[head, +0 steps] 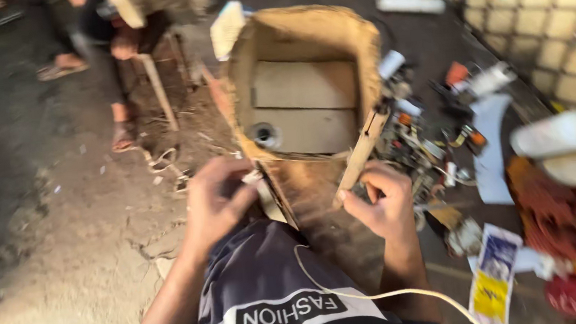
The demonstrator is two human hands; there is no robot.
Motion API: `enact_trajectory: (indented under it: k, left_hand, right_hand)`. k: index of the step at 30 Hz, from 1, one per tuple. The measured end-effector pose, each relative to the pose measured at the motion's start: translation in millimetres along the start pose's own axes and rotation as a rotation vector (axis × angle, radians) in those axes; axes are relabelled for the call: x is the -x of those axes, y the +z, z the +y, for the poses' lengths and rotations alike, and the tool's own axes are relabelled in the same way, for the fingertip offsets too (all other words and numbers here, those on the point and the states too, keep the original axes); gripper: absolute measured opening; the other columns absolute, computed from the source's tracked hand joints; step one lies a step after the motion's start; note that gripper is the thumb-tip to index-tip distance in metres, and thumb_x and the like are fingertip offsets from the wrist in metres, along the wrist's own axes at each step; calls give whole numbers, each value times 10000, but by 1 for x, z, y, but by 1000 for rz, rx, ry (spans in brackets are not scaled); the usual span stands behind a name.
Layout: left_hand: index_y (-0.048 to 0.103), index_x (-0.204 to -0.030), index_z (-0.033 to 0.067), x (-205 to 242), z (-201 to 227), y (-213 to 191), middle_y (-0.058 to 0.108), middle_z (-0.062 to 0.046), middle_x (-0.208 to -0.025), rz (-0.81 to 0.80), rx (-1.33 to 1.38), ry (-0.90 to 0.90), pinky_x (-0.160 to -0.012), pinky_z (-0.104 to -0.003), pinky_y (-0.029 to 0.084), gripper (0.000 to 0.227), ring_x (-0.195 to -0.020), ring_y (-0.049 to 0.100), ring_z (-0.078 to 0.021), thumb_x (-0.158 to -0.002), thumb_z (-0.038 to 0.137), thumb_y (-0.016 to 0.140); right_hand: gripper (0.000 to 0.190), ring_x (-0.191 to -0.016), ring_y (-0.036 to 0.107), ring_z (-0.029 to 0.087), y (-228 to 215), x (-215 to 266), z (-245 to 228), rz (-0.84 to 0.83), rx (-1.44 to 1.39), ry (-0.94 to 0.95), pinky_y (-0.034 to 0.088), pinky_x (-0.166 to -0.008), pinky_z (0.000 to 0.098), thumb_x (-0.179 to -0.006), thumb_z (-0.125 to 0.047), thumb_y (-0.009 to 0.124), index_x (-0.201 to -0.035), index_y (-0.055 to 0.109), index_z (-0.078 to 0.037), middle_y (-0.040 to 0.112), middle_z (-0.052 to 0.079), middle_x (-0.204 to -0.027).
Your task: The person sorts through a cardboard box and a cluttered workbench, picking up and inspecting various small items. They use shears to cut a roll of tape and then wrap a small cylindrical object with it. The person also handles a small tube and a metal ring, placing items back into the box or on the bench.
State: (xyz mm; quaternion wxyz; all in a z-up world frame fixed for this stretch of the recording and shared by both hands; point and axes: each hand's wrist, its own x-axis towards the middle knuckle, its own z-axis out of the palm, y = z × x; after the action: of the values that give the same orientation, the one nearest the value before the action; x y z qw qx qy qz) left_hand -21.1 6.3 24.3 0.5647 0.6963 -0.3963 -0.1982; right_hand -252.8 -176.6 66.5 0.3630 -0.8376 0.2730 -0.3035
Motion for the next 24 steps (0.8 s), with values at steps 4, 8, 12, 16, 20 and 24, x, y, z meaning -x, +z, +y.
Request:
enact_trajectory:
  k: [4,8,12,16,20,24]
  left_hand:
    - [709,-1085,-23,-2,45,3,718,-145,-1108,-60,175,372,-964,-397,515,465,-1074,686,-289,-730,222,882]
    - [737,-1008,30,0,49,-1,747,-95,-1038,56,181,362,-942,-379,542,345,-1009,712,-249,-785,246,888]
    - [733,-984,36,8,27,-10,742,-85,-1009,134,114,374,-934,-382,491,338,-996,694,-243,-759,241,880]
    - [726,-958,51,7,10,-16,746,-56,-992,207,79,363,-944,-380,478,279,-978,685,-224,-798,236,859]
    - [726,-885,61,1,3,-20,738,-51,-913,254,44,315,-866,-373,482,276,-891,674,-219,-739,244,873]
    - [731,-866,67,-6,-1,-48,724,-46,-871,380,-24,298,-791,-353,502,257,-844,671,-194,-716,229,862]
  right_hand:
    - [213,-607,573,191,34,1,-30,-85,46,-154,421,-553,320,-718,-117,840,-850,711,-10,656,83,-777]
    - [216,-708,678,261,60,-5,-52,-108,10,-296,506,-626,345,-714,-123,812,-881,712,-28,692,103,-830]
    - [196,-781,708,282,79,-10,-53,-173,0,-346,533,-680,358,-732,-123,805,-885,713,-43,710,106,-872]
    - [180,-805,704,285,99,-17,-47,-214,2,-390,530,-705,366,-717,-121,797,-860,714,-49,715,103,-885]
    - [226,-780,709,251,118,-21,-41,-281,-34,-327,529,-688,351,-723,-148,817,-905,733,-44,725,91,-873]
    - [382,-684,619,134,129,-22,-20,-324,-88,-216,441,-547,281,-685,-171,863,-1006,719,-20,740,56,-886]
